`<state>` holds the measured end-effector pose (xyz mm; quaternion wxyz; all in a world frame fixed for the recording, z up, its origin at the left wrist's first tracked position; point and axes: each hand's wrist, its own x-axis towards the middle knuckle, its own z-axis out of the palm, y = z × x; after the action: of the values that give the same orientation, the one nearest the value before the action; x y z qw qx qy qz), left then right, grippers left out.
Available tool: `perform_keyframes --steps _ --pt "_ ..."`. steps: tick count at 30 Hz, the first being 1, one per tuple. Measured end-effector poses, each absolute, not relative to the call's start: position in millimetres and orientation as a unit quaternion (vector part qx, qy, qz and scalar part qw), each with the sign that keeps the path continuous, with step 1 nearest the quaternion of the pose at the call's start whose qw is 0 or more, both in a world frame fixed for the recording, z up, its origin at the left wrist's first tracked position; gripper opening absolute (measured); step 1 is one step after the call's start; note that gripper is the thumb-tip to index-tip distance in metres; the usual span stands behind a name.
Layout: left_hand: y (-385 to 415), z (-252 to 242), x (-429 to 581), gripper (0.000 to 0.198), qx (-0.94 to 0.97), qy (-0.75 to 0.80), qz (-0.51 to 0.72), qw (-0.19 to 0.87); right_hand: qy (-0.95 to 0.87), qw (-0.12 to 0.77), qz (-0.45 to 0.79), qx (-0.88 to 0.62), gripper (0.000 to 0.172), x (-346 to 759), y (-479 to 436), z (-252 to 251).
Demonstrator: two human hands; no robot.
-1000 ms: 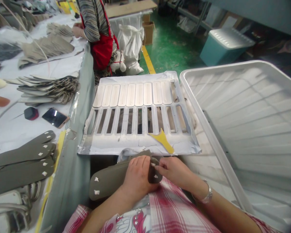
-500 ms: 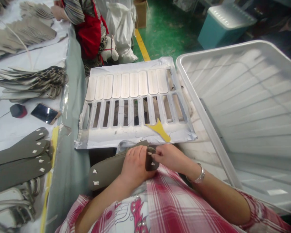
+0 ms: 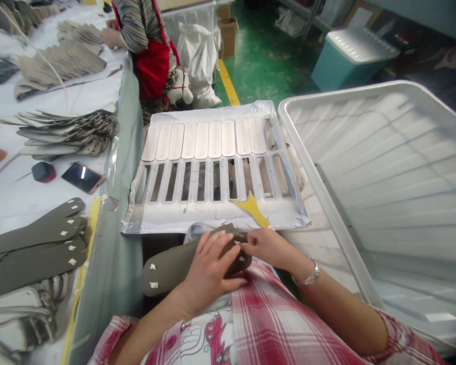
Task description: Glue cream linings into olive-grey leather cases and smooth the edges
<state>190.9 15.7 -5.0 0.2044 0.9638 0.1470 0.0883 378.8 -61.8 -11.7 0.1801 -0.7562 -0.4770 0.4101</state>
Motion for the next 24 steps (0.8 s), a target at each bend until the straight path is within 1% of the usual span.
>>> perform_keyframes --steps 2,3,6,8,11,12,14,15,17,18,20,22,24 --pt "15 -4 185 0.041 0.968 0.124 0.102 0.192 -0.452 0.193 0.44 -0.752 0.033 380 -60 -20" --pt "15 -4 183 0.036 0.969 0.12 0.107 0.185 -0.443 0.199 0.456 -0.746 0.034 380 -59 -23" --pt "13 -8 182 0.035 0.971 0.122 0.118 0.168 -0.43 0.217 0.495 -0.723 0.037 381 -55 -28" --pt "13 -8 182 0.04 0.973 0.119 0.115 0.161 -0.437 0.196 0.494 -0.725 0.039 383 -54 -25" --pt "16 -3 177 0.046 0.975 0.111 0.103 0.163 -0.473 0.126 0.417 -0.766 0.04 388 -56 -16" --pt "18 0 172 0.047 0.973 0.107 0.109 0.172 -0.494 0.121 0.369 -0.778 0.044 388 -55 -12" --pt "24 7 152 0.048 0.961 0.127 0.146 0.199 -0.559 0.143 0.254 -0.776 0.057 382 -52 -4" --pt "27 10 137 0.046 0.945 0.17 0.178 0.214 -0.601 0.156 0.2 -0.758 0.062 374 -49 0" --pt "35 16 101 0.034 0.88 0.328 0.248 0.237 -0.69 0.163 0.13 -0.693 0.07 349 -38 6" --pt "39 17 82 0.027 0.829 0.423 0.268 0.247 -0.73 0.156 0.119 -0.654 0.074 332 -31 7" --pt "48 15 44 0.019 0.723 0.571 0.261 0.288 -0.791 0.137 0.124 -0.584 0.079 295 -14 8" --pt "55 7 16 0.021 0.657 0.622 0.209 0.371 -0.822 0.12 0.142 -0.539 0.082 259 4 5" --pt "58 -3 1 0.026 0.623 0.609 0.171 0.46 -0.833 0.11 0.153 -0.52 0.082 234 19 1"
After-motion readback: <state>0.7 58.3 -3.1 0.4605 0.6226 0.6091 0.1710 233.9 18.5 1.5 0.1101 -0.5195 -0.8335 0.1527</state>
